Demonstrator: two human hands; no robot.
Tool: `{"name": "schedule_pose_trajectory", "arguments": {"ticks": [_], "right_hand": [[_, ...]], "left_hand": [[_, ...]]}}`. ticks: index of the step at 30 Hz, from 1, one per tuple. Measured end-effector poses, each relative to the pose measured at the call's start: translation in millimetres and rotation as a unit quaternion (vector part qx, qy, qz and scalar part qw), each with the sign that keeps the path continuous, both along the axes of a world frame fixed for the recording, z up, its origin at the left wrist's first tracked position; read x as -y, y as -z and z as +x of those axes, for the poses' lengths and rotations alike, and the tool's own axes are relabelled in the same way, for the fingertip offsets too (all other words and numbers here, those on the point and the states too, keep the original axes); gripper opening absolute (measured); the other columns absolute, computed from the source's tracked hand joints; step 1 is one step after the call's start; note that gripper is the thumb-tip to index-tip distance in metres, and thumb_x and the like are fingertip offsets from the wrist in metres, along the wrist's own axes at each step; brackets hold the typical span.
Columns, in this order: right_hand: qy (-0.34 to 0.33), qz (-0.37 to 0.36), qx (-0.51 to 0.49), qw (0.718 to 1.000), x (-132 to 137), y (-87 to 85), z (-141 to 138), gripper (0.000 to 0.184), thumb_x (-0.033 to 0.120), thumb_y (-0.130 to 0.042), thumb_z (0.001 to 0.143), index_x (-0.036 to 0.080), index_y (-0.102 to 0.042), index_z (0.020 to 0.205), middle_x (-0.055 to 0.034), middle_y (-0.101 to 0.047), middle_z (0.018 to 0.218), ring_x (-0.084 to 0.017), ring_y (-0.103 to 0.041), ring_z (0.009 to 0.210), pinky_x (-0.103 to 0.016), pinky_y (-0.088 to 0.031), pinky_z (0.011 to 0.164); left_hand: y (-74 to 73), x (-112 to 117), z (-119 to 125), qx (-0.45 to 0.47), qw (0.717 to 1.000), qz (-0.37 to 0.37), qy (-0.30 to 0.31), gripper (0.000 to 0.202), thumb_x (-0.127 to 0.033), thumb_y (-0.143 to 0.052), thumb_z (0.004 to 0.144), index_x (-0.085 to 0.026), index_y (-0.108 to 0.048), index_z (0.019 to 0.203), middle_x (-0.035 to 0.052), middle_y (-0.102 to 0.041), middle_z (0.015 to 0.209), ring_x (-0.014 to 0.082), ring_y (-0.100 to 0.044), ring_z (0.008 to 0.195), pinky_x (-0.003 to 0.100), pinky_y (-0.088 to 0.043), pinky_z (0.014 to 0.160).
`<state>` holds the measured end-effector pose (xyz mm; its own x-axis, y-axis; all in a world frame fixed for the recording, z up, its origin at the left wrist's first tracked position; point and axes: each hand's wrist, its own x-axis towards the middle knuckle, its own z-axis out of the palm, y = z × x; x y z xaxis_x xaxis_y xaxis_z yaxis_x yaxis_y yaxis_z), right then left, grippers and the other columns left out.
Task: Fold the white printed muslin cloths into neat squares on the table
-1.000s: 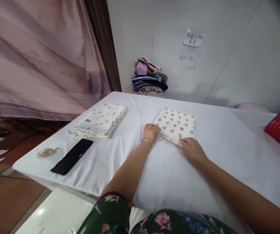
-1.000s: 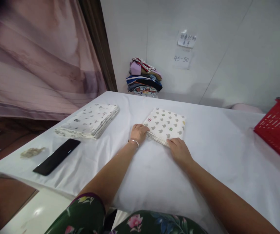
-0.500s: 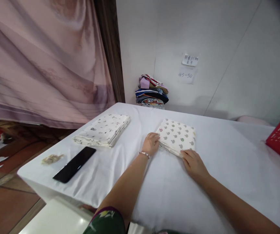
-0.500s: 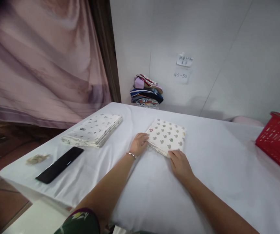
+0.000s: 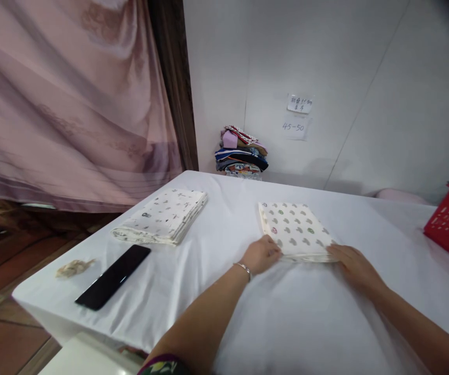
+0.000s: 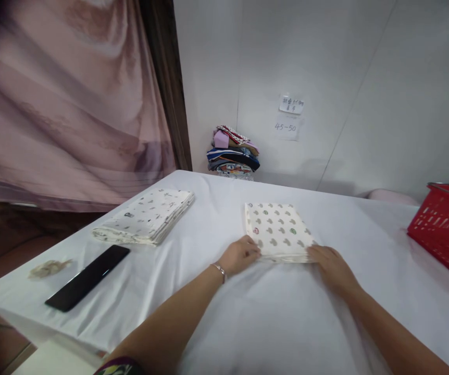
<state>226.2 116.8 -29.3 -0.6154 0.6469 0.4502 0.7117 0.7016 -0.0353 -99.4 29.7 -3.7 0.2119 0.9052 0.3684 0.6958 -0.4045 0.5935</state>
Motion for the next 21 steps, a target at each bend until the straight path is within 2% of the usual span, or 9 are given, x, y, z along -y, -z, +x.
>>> {"name": "schedule_pose_trajectory", "arguments": {"ticks": [2,3,5,7,10,12,15,18,21], "right_hand": [[0.026,-0.016,-0.007,1.000,-7,1.3,27,0.048,0.015,-0.039,0.069,0.026,-0.062,0.110,-0.0045,-0.061,0.117,-0.025,-0.054,0.110,-0.045,-0.042,0.095],[0.038,-0.029,-0.004,0.999,-8,0.6,35,0.049,0.014,-0.039,0.068,0.025,-0.062,0.110,-0.0044,-0.060,0.119,-0.024,-0.053,0.112,-0.045,-0.041,0.096],[0.061,-0.053,0.012,0.997,-8,-4.6,37,0.049,0.013,-0.038,0.068,0.024,-0.062,0.109,-0.0041,-0.060,0.119,-0.023,-0.051,0.115,-0.045,-0.038,0.100],[0.074,-0.062,0.022,0.995,-6,-14.2,23,0.046,0.014,-0.038,0.071,0.024,-0.063,0.107,-0.0038,-0.061,0.117,-0.023,-0.051,0.115,-0.049,-0.035,0.101],[0.049,-0.065,-0.007,0.997,-5,-30.2,-17,0.037,0.022,-0.041,0.078,0.023,-0.064,0.106,-0.0056,-0.062,0.116,-0.024,-0.053,0.112,-0.047,-0.039,0.098],[0.007,-0.081,-0.039,0.996,-9,-37.7,-50,0.034,0.025,-0.042,0.080,0.022,-0.064,0.106,-0.0063,-0.062,0.116,-0.023,-0.055,0.110,-0.043,-0.044,0.095],[-0.037,-0.115,-0.068,0.990,-22,-43.2,-101,0.035,0.028,-0.041,0.083,0.022,-0.062,0.110,-0.0060,-0.059,0.119,-0.022,-0.052,0.113,-0.042,-0.043,0.096],[-0.047,-0.145,-0.044,0.987,-45,-46.1,-151,0.037,0.033,-0.041,0.086,0.022,-0.058,0.116,-0.0068,-0.053,0.128,-0.022,-0.044,0.122,-0.042,-0.038,0.100],[-0.033,-0.162,-0.001,0.986,-71,-45.9,-193,0.042,0.037,-0.036,0.090,0.019,-0.050,0.125,-0.0083,-0.042,0.138,-0.022,-0.034,0.129,-0.042,-0.031,0.104]], "left_hand": [[-1.7,8,21,-0.052,0.996,0.010,0.068,0.019,-0.036,-0.054,0.081,-0.025,-0.067,0.089,-0.0005,-0.058,0.099,0.0087,-0.059,0.067,0.023,-0.048,0.069],[-2.5,10,28,-0.079,0.993,0.015,0.083,0.019,-0.037,-0.053,0.081,-0.024,-0.066,0.088,0.0001,-0.058,0.099,0.0094,-0.058,0.067,0.024,-0.048,0.067],[-4.4,13,37,-0.117,0.989,0.017,0.085,0.021,-0.036,-0.050,0.083,-0.023,-0.065,0.087,0.0008,-0.057,0.098,0.0107,-0.057,0.068,0.024,-0.046,0.063],[-6.7,13,39,-0.134,0.988,0.022,0.080,0.021,-0.035,-0.046,0.085,-0.023,-0.064,0.087,0.0015,-0.057,0.097,0.0119,-0.057,0.072,0.025,-0.046,0.064],[-9.9,13,38,-0.148,0.984,0.068,0.076,0.021,-0.033,-0.045,0.086,-0.022,-0.062,0.090,0.0043,-0.058,0.100,0.0163,-0.056,0.086,0.029,-0.045,0.073],[-9.5,14,41,-0.155,0.978,0.114,0.079,0.023,-0.036,-0.047,0.086,-0.022,-0.060,0.099,0.0073,-0.057,0.111,0.0209,-0.051,0.103,0.034,-0.043,0.083],[-2.8,17,47,-0.167,0.968,0.151,0.111,0.044,-0.046,-0.048,0.084,-0.022,-0.049,0.121,0.0086,-0.048,0.130,0.0240,-0.035,0.125,0.042,-0.030,0.101],[6.4,17,50,-0.178,0.964,0.138,0.142,0.059,-0.053,-0.049,0.081,-0.021,-0.041,0.130,0.0085,-0.046,0.134,0.0241,-0.030,0.130,0.045,-0.019,0.108],[10.7,15,50,-0.176,0.964,0.127,0.152,0.061,-0.054,-0.048,0.081,-0.021,-0.040,0.131,0.0086,-0.047,0.133,0.0247,-0.031,0.130,0.045,-0.016,0.109]]}}
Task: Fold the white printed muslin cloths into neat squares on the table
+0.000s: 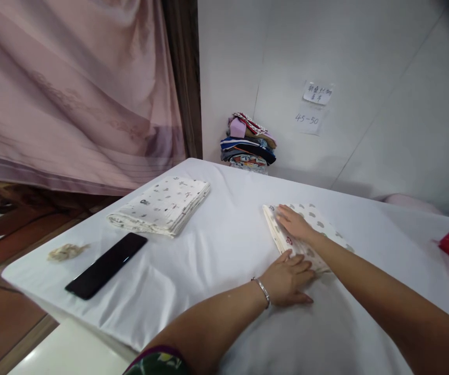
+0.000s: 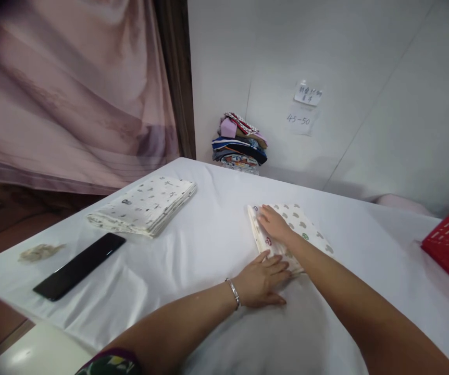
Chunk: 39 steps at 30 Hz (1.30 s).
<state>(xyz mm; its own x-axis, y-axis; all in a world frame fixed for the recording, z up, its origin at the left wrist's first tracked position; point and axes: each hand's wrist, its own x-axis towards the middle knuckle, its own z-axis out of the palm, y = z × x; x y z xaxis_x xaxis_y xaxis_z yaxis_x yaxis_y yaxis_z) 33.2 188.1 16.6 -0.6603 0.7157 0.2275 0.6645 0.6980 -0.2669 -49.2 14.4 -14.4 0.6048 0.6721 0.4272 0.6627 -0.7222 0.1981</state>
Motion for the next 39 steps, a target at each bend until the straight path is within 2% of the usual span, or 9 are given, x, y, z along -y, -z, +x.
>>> {"name": "schedule_pose_trajectory", "arguments": {"ticks": [5,11,17,21,25,30,32,35,39], "right_hand": [[0.030,-0.020,0.086,0.996,-26,13.8,-36,0.048,0.037,-0.025,0.093,0.015,-0.041,0.132,-0.0106,-0.034,0.142,-0.025,-0.024,0.133,-0.048,-0.021,0.106],[0.028,-0.048,0.095,0.994,-34,24.9,-34,0.051,0.042,-0.021,0.093,0.017,-0.040,0.133,-0.0090,-0.032,0.144,-0.024,-0.021,0.134,-0.049,-0.019,0.106],[0.043,-0.054,0.092,0.993,-37,20.8,-39,0.052,0.043,-0.022,0.092,0.018,-0.037,0.135,-0.0070,-0.029,0.145,-0.023,-0.018,0.135,-0.048,-0.014,0.108],[0.045,-0.089,0.078,0.992,-27,16.4,-30,0.053,0.044,-0.020,0.092,0.019,-0.038,0.136,-0.0061,-0.029,0.145,-0.023,-0.019,0.135,-0.045,-0.019,0.108],[0.035,-0.056,0.052,0.997,-11,21.9,-17,0.053,0.047,-0.023,0.091,0.023,-0.035,0.137,-0.0042,-0.027,0.146,-0.023,-0.015,0.136,-0.047,-0.015,0.109],[0.028,-0.087,0.020,0.996,-1,23.3,-5,0.051,0.047,-0.024,0.091,0.026,-0.039,0.135,-0.0050,-0.032,0.144,-0.023,-0.021,0.135,-0.048,-0.018,0.108],[0.025,-0.071,0.006,0.997,4,22.1,3,0.050,0.047,-0.024,0.091,0.026,-0.040,0.134,-0.0048,-0.032,0.144,-0.023,-0.021,0.135,-0.048,-0.017,0.108],[0.023,-0.051,0.032,0.998,15,20.5,16,0.049,0.046,-0.026,0.091,0.026,-0.040,0.134,-0.0045,-0.030,0.145,-0.024,-0.019,0.135,-0.050,-0.014,0.108],[0.031,-0.059,0.055,0.996,29,16.4,28,0.047,0.041,-0.027,0.091,0.025,-0.042,0.133,-0.0059,-0.031,0.144,-0.024,-0.020,0.135,-0.051,-0.017,0.107]], "left_hand": [[-2.2,-3,-1,0.016,1.000,-0.009,-0.001,0.064,-0.057,-0.049,0.080,-0.016,-0.042,0.129,0.0106,-0.049,0.131,0.0254,-0.036,0.125,0.045,-0.016,0.109],[-0.4,-6,1,0.029,1.000,-0.002,-0.004,0.059,-0.054,-0.052,0.079,-0.016,-0.046,0.124,0.0091,-0.053,0.126,0.0230,-0.041,0.120,0.043,-0.019,0.107],[-2.3,-5,-1,0.015,1.000,-0.005,-0.003,0.057,-0.050,-0.052,0.081,-0.015,-0.044,0.125,0.0077,-0.051,0.128,0.0219,-0.039,0.121,0.043,-0.017,0.108],[-3.7,-5,-2,0.008,1.000,-0.011,-0.001,0.052,-0.047,-0.052,0.082,-0.018,-0.044,0.125,0.0063,-0.051,0.129,0.0221,-0.037,0.124,0.042,-0.014,0.108],[-1.7,-6,-1,0.010,1.000,-0.010,0.009,0.053,-0.049,-0.050,0.082,-0.019,-0.045,0.125,0.0055,-0.051,0.129,0.0207,-0.036,0.125,0.041,-0.014,0.109],[1.0,-5,-2,0.005,1.000,-0.008,0.010,0.054,-0.049,-0.051,0.082,-0.019,-0.044,0.127,0.0059,-0.049,0.131,0.0210,-0.035,0.126,0.042,-0.015,0.109],[1.9,-5,-2,0.012,1.000,-0.004,0.014,0.055,-0.047,-0.052,0.082,-0.018,-0.043,0.128,0.0059,-0.049,0.131,0.0212,-0.034,0.127,0.041,-0.014,0.109],[1.8,-5,-2,0.022,0.999,-0.008,0.022,0.055,-0.046,-0.054,0.081,-0.019,-0.043,0.128,0.0055,-0.051,0.130,0.0208,-0.035,0.126,0.040,-0.013,0.109],[-1.9,-4,-2,0.017,0.999,-0.029,0.021,0.058,-0.046,-0.055,0.080,-0.019,-0.041,0.129,0.0071,-0.050,0.131,0.0222,-0.033,0.128,0.042,-0.013,0.109]]}}
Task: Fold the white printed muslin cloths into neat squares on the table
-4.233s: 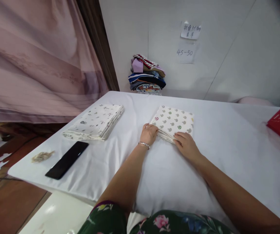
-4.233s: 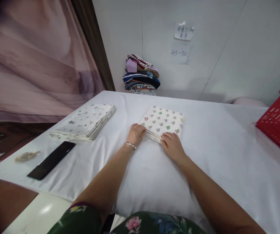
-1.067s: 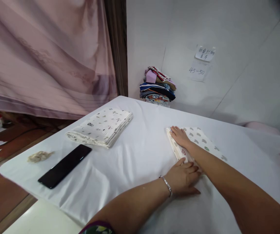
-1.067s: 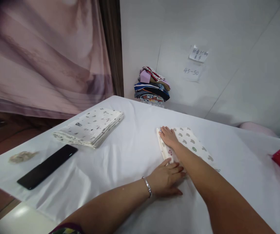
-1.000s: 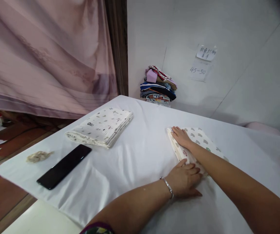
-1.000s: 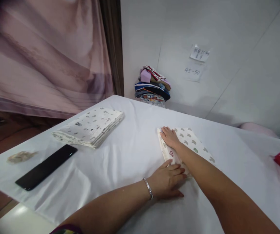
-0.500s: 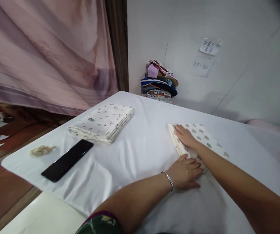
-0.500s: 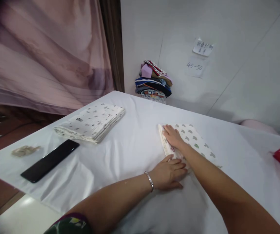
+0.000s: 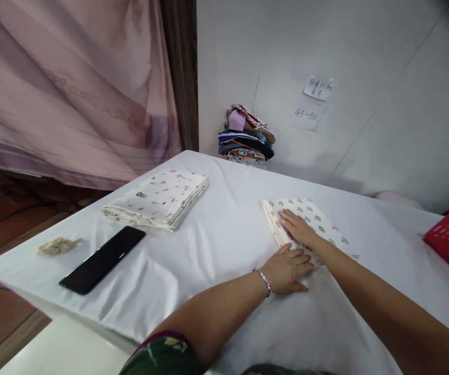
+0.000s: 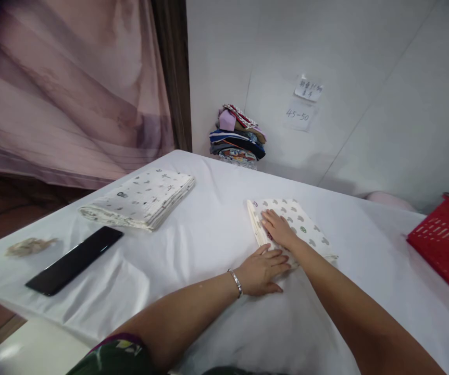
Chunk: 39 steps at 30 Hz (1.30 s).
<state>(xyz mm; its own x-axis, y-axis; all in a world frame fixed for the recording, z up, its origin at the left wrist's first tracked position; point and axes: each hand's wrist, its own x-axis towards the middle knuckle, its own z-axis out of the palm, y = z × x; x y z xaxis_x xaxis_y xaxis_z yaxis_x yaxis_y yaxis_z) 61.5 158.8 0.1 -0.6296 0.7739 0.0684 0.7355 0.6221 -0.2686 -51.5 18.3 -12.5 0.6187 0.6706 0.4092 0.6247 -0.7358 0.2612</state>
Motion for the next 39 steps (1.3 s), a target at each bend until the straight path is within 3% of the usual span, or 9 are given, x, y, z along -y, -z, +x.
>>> {"name": "schedule_pose_trajectory", "arguments": {"ticks": [8,13,15,17,20,25,31,39], "right_hand": [[-0.006,0.015,0.015,1.000,21,2.2,53,0.047,0.044,-0.030,0.090,0.025,-0.045,0.130,-0.0058,-0.036,0.142,-0.023,-0.025,0.133,-0.049,-0.019,0.107],[0.125,0.047,-0.023,0.991,12,-0.7,112,0.042,0.041,-0.043,0.084,0.026,-0.054,0.121,-0.0066,-0.045,0.135,-0.027,-0.033,0.129,-0.049,-0.026,0.103],[0.199,0.003,-0.099,0.975,8,-2.5,134,0.043,0.040,-0.048,0.081,0.023,-0.056,0.120,-0.0072,-0.050,0.131,-0.028,-0.040,0.123,-0.044,-0.030,0.103],[0.272,-0.063,-0.194,0.940,5,-3.6,150,0.045,0.039,-0.054,0.077,0.020,-0.059,0.117,-0.0082,-0.055,0.126,-0.028,-0.046,0.118,-0.042,-0.032,0.102],[0.330,-0.111,-0.288,0.892,3,-3.3,164,0.044,0.041,-0.056,0.074,0.017,-0.063,0.110,-0.0092,-0.058,0.120,-0.028,-0.049,0.114,-0.041,-0.035,0.100],[0.335,-0.129,-0.374,0.855,9,2.6,179,0.044,0.044,-0.049,0.078,0.014,-0.064,0.106,-0.0113,-0.065,0.106,-0.024,-0.062,0.093,-0.038,-0.051,0.078],[0.307,-0.134,-0.435,0.836,33,15.4,192,0.041,0.034,-0.059,0.069,0.015,-0.065,0.104,-0.0075,-0.067,0.101,-0.020,-0.063,0.085,-0.036,-0.051,0.079],[0.238,-0.123,-0.442,0.856,41,21.7,188,0.042,0.034,-0.062,0.068,0.019,-0.064,0.107,-0.0033,-0.068,0.098,-0.019,-0.061,0.089,-0.034,-0.047,0.083]], "left_hand": [[1.5,0,-4,-0.002,1.000,-0.009,0.007,0.058,-0.045,-0.052,0.082,-0.024,-0.035,0.133,0.0054,-0.044,0.137,0.0201,-0.032,0.129,0.044,-0.012,0.110],[5.9,-2,-5,0.007,1.000,-0.013,-0.003,0.059,-0.043,-0.053,0.082,-0.023,-0.033,0.135,0.0049,-0.043,0.137,0.0205,-0.032,0.130,0.044,-0.014,0.111],[5.0,-4,-5,0.005,1.000,-0.014,-0.013,0.059,-0.040,-0.052,0.083,-0.022,-0.032,0.135,0.0054,-0.042,0.138,0.0200,-0.032,0.130,0.043,-0.015,0.111],[3.7,-6,-5,0.001,0.999,-0.014,-0.037,0.056,-0.037,-0.051,0.084,-0.020,-0.034,0.134,0.0065,-0.040,0.139,0.0205,-0.031,0.131,0.043,-0.016,0.111],[2.5,-10,-6,-0.007,0.997,-0.016,-0.073,0.050,-0.035,-0.049,0.085,-0.021,-0.038,0.132,0.0064,-0.041,0.139,0.0221,-0.027,0.132,0.047,-0.016,0.111],[1.7,-13,-7,-0.007,0.996,-0.011,-0.086,0.038,-0.031,-0.039,0.090,-0.024,-0.043,0.127,0.0042,-0.046,0.135,0.0204,-0.029,0.131,0.050,-0.015,0.110],[-3.5,-11,-7,0.008,0.996,-0.023,-0.084,0.040,-0.039,-0.041,0.089,-0.024,-0.046,0.126,0.0055,-0.048,0.133,0.0228,-0.031,0.130,0.054,-0.009,0.110],[-4.0,-12,-6,0.005,0.995,-0.031,-0.091,0.038,-0.039,-0.039,0.090,-0.025,-0.046,0.125,0.0038,-0.049,0.133,0.0214,-0.032,0.130,0.053,-0.008,0.110]]}}
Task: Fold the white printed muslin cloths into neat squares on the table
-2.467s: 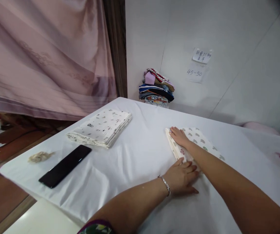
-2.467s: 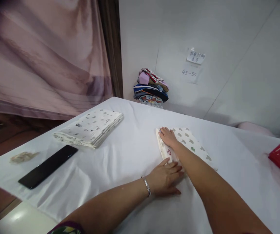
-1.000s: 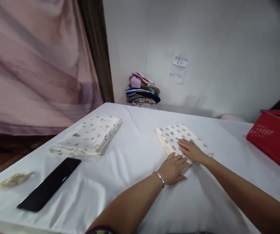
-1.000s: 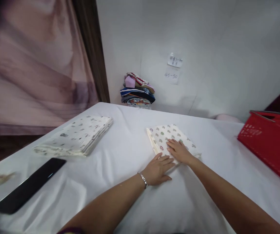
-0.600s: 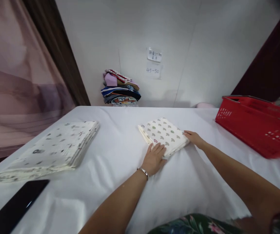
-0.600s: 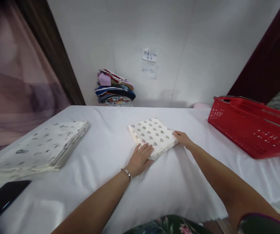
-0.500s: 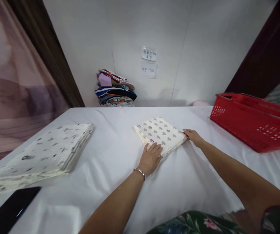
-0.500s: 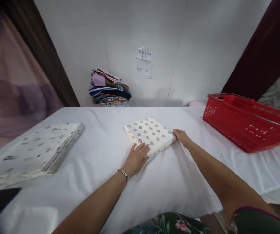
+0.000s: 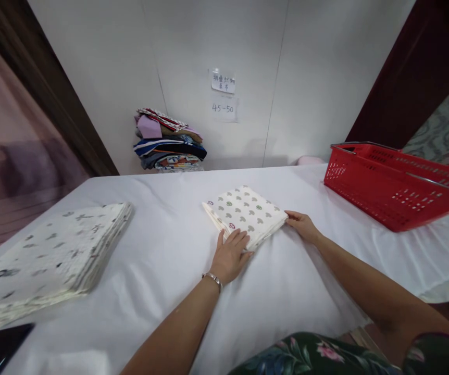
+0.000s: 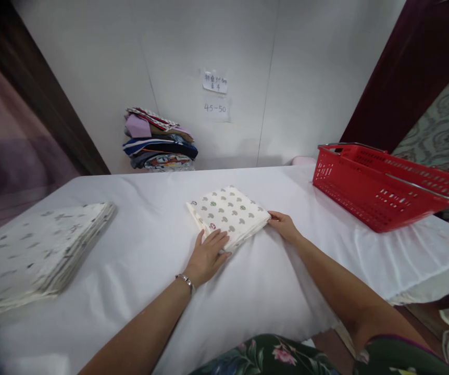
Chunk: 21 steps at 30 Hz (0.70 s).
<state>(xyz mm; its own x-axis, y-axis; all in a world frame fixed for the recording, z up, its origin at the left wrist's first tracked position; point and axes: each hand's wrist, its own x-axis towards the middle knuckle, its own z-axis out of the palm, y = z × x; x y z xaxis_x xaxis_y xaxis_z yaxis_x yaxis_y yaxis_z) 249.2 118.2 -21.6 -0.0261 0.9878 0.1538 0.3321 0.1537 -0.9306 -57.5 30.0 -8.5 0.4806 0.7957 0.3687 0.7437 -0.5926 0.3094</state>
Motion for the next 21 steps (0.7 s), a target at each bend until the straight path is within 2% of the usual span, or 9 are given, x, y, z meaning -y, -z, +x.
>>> {"name": "schedule_pose_trajectory", "arguments": {"ticks": [8,14,17,21], "right_hand": [[0.092,0.054,0.081,0.991,-3,2.3,-13,0.033,0.035,-0.054,0.072,0.019,-0.066,0.098,-0.0036,-0.067,0.096,-0.020,-0.060,0.087,-0.035,-0.046,0.081],[0.090,0.055,0.101,0.989,-7,7.7,-2,0.025,0.033,-0.052,0.070,0.019,-0.067,0.085,-0.0024,-0.068,0.084,-0.019,-0.060,0.080,-0.034,-0.046,0.078],[0.073,0.044,0.095,0.992,-7,6.1,2,0.025,0.034,-0.052,0.069,0.019,-0.066,0.085,-0.0018,-0.068,0.082,-0.019,-0.060,0.079,-0.033,-0.047,0.077],[0.050,0.036,0.095,0.994,-6,2.3,3,0.026,0.035,-0.054,0.070,0.019,-0.066,0.087,-0.0021,-0.068,0.084,-0.019,-0.061,0.080,-0.032,-0.047,0.077]], "left_hand": [[-0.8,2,-1,-0.013,1.000,0.019,0.003,0.040,-0.038,-0.046,0.087,-0.028,-0.046,0.126,0.0043,-0.049,0.132,0.0231,-0.034,0.129,0.055,-0.007,0.109],[-0.7,0,2,-0.002,0.999,0.009,-0.032,0.033,-0.036,-0.042,0.089,-0.031,-0.050,0.121,0.0014,-0.055,0.126,0.0223,-0.040,0.124,0.058,-0.003,0.108],[-1.2,1,4,0.000,0.999,0.007,-0.045,0.032,-0.034,-0.039,0.090,-0.032,-0.052,0.119,0.0006,-0.056,0.124,0.0221,-0.041,0.123,0.059,-0.004,0.108],[-2.3,3,5,-0.001,0.999,-0.008,-0.040,0.035,-0.040,-0.038,0.090,-0.031,-0.050,0.121,0.0012,-0.054,0.127,0.0229,-0.038,0.126,0.059,-0.005,0.108]]}}
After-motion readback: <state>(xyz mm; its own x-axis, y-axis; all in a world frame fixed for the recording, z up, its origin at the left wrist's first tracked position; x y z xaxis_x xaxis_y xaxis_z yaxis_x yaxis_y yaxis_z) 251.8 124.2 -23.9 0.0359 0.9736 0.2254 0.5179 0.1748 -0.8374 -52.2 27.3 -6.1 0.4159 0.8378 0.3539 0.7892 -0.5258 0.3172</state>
